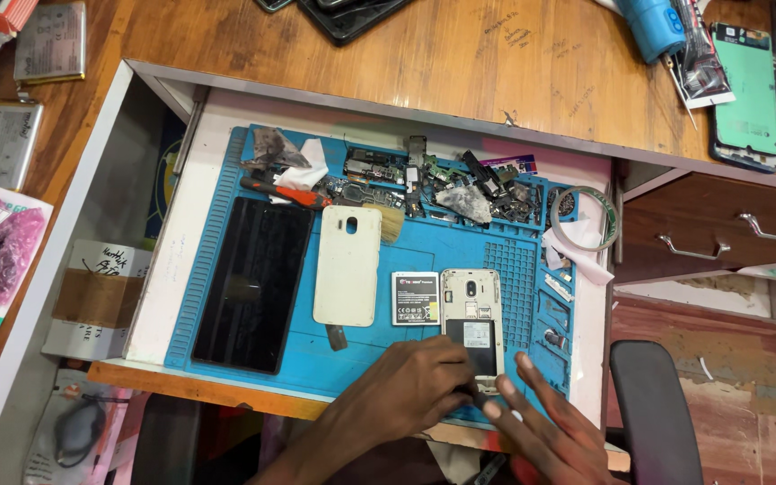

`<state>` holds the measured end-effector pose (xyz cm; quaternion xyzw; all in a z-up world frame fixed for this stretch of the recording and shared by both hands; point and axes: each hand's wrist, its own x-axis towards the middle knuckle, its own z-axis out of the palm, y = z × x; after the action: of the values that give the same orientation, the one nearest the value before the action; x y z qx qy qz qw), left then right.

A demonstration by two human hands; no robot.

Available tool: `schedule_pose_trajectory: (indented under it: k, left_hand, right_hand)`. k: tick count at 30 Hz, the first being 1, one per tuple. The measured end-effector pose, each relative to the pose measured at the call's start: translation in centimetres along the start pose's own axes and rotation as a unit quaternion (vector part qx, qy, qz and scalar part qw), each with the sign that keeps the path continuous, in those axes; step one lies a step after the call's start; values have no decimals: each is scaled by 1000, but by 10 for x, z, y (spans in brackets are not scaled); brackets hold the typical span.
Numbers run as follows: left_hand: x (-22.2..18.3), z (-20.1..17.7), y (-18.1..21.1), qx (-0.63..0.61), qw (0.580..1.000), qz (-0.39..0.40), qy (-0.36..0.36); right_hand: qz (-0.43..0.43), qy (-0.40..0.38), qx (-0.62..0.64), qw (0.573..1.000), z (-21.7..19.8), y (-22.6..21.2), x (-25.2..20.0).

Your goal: The person disassembles a white mobile phone by removing the back cover and battery, and then using a screwdriver to remove internal screws and detach components.

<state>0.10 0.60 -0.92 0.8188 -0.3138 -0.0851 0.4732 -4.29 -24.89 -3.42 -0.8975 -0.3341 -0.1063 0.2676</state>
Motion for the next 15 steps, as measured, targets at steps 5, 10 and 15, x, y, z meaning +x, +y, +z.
schedule_pose_trajectory:
  k: [5, 10, 15]
  left_hand:
    - [0, -1, 1, 1, 1000, -2, 6]
    - [-2, 0, 2, 17, 999, 24, 20]
    - [-3, 2, 4, 108, 993, 46, 26]
  right_hand:
    - [-30, 43, 11, 999, 2, 0, 8]
    - [-15, 24, 38, 999, -2, -2, 2]
    - [-36, -33, 116, 992, -2, 8, -5]
